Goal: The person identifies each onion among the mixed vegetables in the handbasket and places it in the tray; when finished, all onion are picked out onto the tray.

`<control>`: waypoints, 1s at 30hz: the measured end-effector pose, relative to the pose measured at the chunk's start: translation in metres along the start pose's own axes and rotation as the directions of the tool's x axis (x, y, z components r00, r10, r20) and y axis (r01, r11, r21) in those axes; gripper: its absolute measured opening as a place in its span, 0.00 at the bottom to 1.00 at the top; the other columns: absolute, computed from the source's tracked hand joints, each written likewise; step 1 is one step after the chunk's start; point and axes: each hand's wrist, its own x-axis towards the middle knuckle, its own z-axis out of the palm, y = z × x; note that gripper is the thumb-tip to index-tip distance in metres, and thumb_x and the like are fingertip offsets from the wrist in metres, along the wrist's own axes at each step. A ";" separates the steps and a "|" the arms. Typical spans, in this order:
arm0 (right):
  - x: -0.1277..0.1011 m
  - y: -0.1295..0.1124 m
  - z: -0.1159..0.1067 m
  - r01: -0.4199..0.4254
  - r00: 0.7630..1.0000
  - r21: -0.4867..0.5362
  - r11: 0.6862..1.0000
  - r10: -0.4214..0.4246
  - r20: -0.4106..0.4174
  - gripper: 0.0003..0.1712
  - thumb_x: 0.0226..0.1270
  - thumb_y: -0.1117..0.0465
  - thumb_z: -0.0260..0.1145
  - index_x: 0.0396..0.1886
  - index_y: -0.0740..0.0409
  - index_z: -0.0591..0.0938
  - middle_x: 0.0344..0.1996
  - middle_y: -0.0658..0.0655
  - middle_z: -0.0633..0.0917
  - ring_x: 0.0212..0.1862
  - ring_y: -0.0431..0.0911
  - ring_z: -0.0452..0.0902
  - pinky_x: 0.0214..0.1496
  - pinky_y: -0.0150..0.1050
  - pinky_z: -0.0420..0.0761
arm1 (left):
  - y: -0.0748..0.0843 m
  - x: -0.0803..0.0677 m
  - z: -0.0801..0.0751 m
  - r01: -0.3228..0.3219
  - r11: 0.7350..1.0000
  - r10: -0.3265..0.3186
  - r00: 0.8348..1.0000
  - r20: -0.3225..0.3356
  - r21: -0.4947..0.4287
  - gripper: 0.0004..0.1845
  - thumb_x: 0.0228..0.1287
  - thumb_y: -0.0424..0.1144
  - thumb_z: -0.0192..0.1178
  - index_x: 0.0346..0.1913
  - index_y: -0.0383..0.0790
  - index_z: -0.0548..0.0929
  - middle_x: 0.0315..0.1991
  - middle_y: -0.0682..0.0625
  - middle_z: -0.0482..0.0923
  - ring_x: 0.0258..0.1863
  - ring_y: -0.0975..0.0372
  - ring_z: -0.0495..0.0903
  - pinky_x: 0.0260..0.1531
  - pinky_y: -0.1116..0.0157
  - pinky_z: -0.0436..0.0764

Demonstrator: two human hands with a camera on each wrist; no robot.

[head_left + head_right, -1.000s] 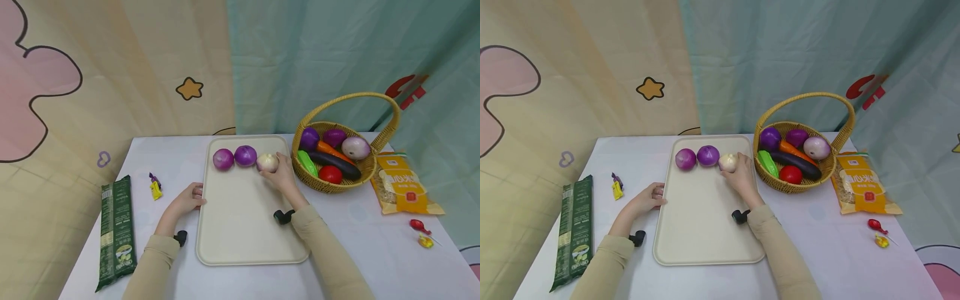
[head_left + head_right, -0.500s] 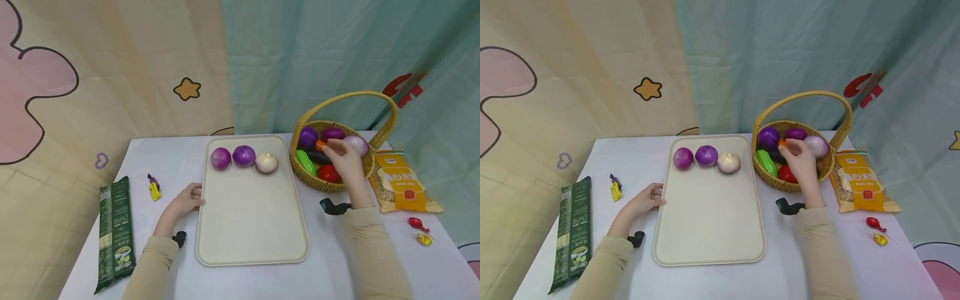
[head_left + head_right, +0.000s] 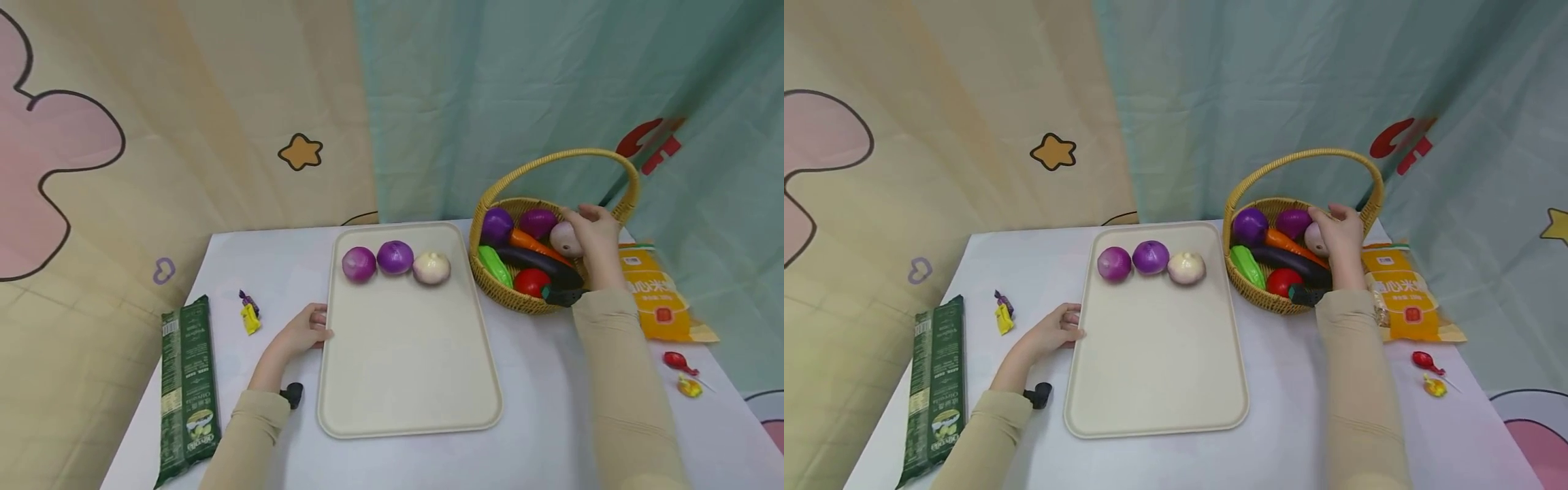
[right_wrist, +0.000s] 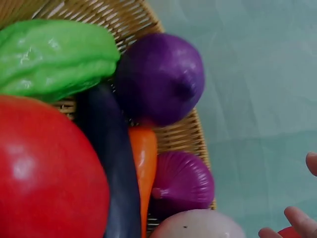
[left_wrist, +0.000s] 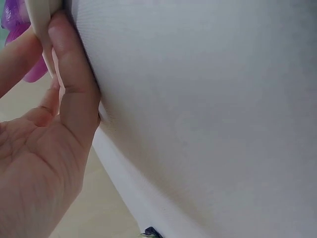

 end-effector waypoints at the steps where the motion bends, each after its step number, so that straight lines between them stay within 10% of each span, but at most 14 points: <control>1: 0.003 0.001 0.001 -0.004 1.000 -0.027 1.000 0.004 0.008 0.44 0.68 0.38 0.57 0.77 0.54 0.59 0.75 0.59 0.60 0.74 0.54 0.56 0.77 0.46 0.60 | -0.001 0.000 0.001 0.003 1.000 -0.003 1.000 0.000 -0.004 0.33 0.66 0.29 0.60 0.71 0.31 0.60 0.56 0.34 0.70 0.48 0.52 0.78 0.45 0.61 0.86; 9: 0.012 0.013 0.009 0.039 0.999 -0.220 0.975 -0.031 0.041 0.45 0.69 0.49 0.59 0.78 0.62 0.53 0.75 0.71 0.54 0.74 0.65 0.51 0.76 0.56 0.60 | -0.007 0.000 0.002 0.015 1.000 -0.015 1.000 -0.020 -0.010 0.33 0.66 0.30 0.61 0.71 0.32 0.60 0.55 0.35 0.70 0.48 0.53 0.78 0.44 0.61 0.86; 20: 0.015 0.024 0.012 0.013 0.998 -0.162 0.987 -0.003 0.061 0.49 0.63 0.60 0.66 0.78 0.61 0.50 0.76 0.70 0.53 0.73 0.64 0.51 0.76 0.56 0.61 | -0.006 -0.001 0.001 0.014 1.000 -0.014 1.000 -0.021 -0.008 0.32 0.67 0.29 0.60 0.71 0.32 0.60 0.56 0.35 0.70 0.49 0.52 0.78 0.45 0.61 0.86; 30: 0.002 0.021 0.011 0.013 0.994 -0.084 0.996 -0.004 0.106 0.51 0.66 0.52 0.66 0.77 0.60 0.47 0.75 0.68 0.52 0.69 0.60 0.61 0.47 0.32 0.84 | -0.003 -0.001 0.002 0.012 1.000 -0.012 1.000 -0.026 0.008 0.32 0.67 0.30 0.60 0.71 0.33 0.61 0.57 0.35 0.70 0.49 0.52 0.77 0.46 0.61 0.85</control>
